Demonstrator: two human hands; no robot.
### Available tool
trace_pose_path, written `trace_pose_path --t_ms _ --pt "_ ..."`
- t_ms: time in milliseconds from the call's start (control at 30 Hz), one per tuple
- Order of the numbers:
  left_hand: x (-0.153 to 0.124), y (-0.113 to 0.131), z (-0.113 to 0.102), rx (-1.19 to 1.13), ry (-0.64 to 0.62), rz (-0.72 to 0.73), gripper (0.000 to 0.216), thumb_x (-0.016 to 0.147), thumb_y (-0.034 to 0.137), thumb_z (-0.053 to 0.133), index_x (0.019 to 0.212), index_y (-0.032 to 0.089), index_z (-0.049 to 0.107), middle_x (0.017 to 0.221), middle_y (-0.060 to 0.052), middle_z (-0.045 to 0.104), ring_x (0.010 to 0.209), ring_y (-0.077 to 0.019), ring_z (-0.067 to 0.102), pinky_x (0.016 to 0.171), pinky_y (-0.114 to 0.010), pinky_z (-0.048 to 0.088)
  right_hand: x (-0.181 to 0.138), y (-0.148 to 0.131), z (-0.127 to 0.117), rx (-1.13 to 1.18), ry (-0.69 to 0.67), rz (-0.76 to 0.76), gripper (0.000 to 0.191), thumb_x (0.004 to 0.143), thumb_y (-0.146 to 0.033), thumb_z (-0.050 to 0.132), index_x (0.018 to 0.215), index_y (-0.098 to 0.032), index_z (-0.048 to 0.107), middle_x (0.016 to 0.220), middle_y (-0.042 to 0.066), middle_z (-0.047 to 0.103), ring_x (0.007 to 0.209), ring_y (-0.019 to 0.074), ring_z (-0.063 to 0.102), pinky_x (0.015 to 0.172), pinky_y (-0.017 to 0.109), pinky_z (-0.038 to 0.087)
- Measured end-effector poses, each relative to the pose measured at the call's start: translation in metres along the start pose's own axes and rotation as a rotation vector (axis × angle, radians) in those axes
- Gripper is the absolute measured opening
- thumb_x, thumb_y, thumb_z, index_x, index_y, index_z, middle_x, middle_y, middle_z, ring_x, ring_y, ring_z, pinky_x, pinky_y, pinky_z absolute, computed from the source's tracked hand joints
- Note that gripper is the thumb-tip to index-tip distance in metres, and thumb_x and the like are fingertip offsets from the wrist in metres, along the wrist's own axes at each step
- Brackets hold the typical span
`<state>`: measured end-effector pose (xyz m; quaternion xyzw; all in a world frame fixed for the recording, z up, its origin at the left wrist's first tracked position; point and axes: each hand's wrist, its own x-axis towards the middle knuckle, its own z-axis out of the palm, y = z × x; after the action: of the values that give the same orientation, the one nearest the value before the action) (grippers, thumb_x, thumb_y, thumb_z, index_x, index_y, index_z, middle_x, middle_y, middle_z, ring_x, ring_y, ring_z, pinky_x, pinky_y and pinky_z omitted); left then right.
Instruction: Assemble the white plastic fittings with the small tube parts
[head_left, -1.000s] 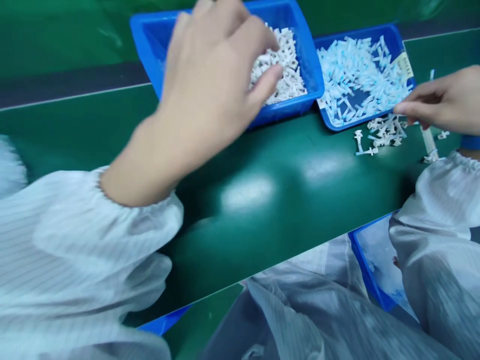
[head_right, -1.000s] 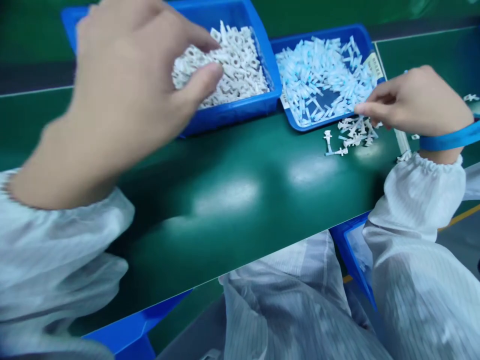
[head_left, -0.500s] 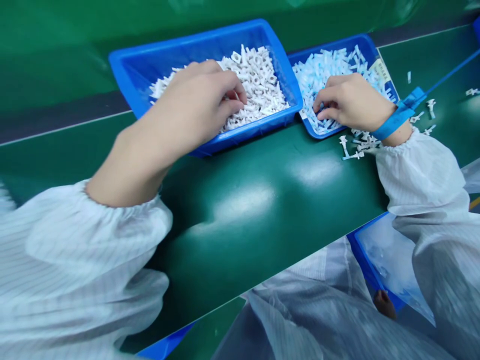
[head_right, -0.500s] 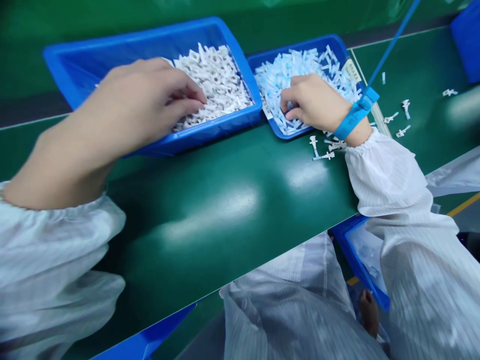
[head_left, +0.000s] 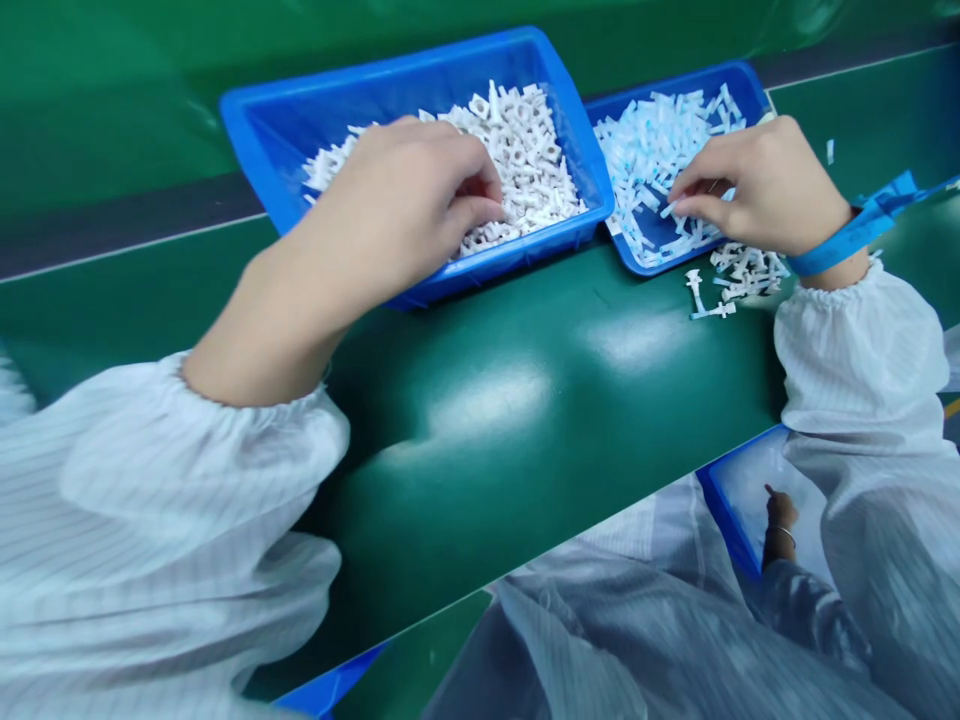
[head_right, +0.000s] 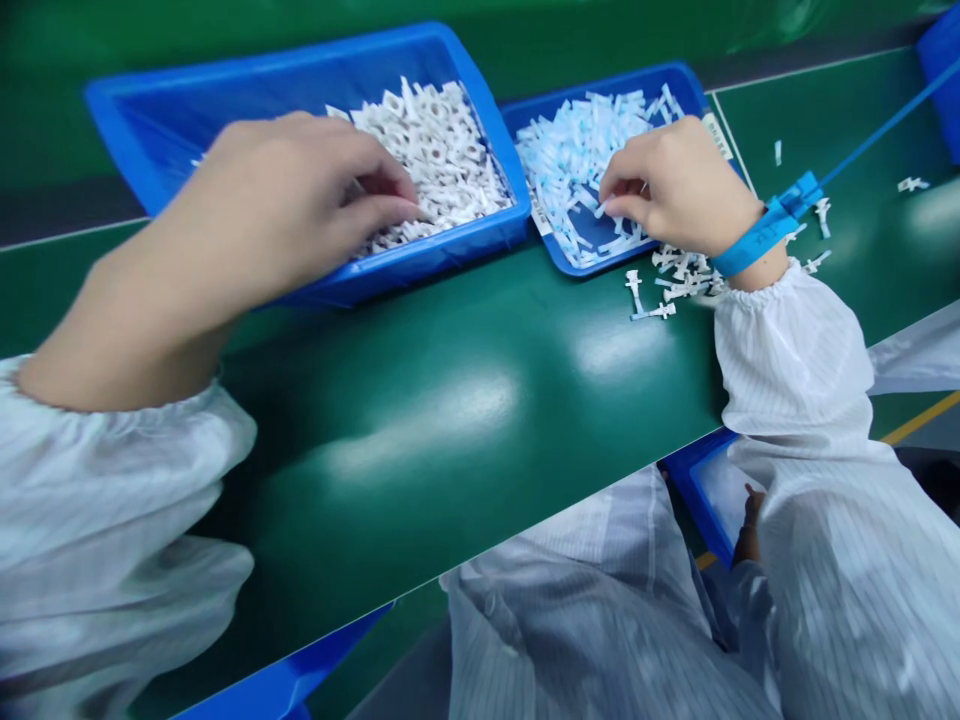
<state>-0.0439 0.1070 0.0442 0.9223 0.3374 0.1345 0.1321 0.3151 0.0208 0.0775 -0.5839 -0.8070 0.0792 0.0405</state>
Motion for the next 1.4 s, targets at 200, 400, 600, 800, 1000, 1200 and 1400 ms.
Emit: trace_pose_path --t_ms 200,400,600,800,1000,1200,1400 --pt "-0.008 0.016 -0.007 0.158 0.051 -0.116 0.04 0.113 0.02 0.048 0.144 0.005 0.069 0.156 -0.024 0.066 0.149 -0.036 0.06 0.118 -0.051 0.049 0.0 -0.001 0.0 0.087 0.107 0.049 0.024 0.111 -0.041 0.077 0.099 -0.022 0.084 0.107 0.003 0.09 0.101 0.0177 0.081 0.104 0.035 0.058" --pt "-0.03 0.071 -0.009 0.265 0.184 0.077 0.048 0.122 0.028 0.029 0.136 0.009 0.071 0.136 -0.019 0.079 0.127 -0.0379 0.078 0.106 -0.053 0.06 -0.009 -0.024 -0.003 0.354 0.13 0.049 0.02 0.111 -0.035 0.071 0.095 -0.023 0.071 0.096 0.003 0.087 0.083 0.0118 0.079 0.084 0.028 0.062" --pt "-0.046 0.086 0.063 0.094 0.096 0.377 0.038 0.123 0.022 0.038 0.109 0.018 0.074 0.103 -0.01 0.08 0.091 -0.0239 0.075 0.082 -0.036 0.054 -0.013 -0.044 0.002 0.675 -0.005 -0.024 0.034 0.102 -0.043 0.083 0.088 -0.027 0.055 0.102 0.003 0.084 0.084 0.0114 0.079 0.079 0.026 0.066" --pt "-0.05 0.075 0.077 -0.242 0.083 0.275 0.032 0.125 0.038 0.049 0.123 0.021 0.077 0.112 -0.007 0.085 0.109 -0.0231 0.078 0.096 -0.034 0.052 -0.014 -0.051 0.019 0.65 -0.105 -0.226 0.028 0.104 -0.044 0.082 0.09 -0.025 0.066 0.08 -0.003 0.073 0.075 0.0139 0.071 0.073 0.03 0.056" --pt "-0.05 0.077 0.072 -0.309 0.139 0.253 0.041 0.127 0.041 0.043 0.13 0.02 0.078 0.114 -0.008 0.084 0.11 -0.0212 0.079 0.098 -0.033 0.055 -0.015 -0.05 0.019 0.628 -0.186 -0.348 0.025 0.11 -0.047 0.077 0.101 -0.024 0.081 0.09 0.0 0.078 0.08 0.0158 0.071 0.077 0.032 0.054" --pt "-0.053 0.079 0.077 -0.304 0.204 0.269 0.033 0.123 0.026 0.047 0.126 0.019 0.079 0.118 -0.007 0.074 0.095 -0.0149 0.069 0.086 -0.028 0.055 -0.017 -0.051 0.014 0.578 -0.154 -0.373 0.017 0.109 -0.038 0.074 0.1 -0.028 0.083 0.1 0.002 0.079 0.082 0.0179 0.07 0.076 0.035 0.055" --pt "-0.043 0.085 0.078 -0.153 0.026 0.255 0.029 0.118 0.022 0.052 0.11 0.016 0.079 0.115 -0.006 0.068 0.092 -0.0157 0.064 0.088 -0.03 0.054 -0.018 -0.052 0.019 0.565 -0.186 -0.376 0.018 0.108 -0.039 0.072 0.103 -0.028 0.085 0.102 0.003 0.081 0.084 0.0202 0.074 0.079 0.035 0.056"
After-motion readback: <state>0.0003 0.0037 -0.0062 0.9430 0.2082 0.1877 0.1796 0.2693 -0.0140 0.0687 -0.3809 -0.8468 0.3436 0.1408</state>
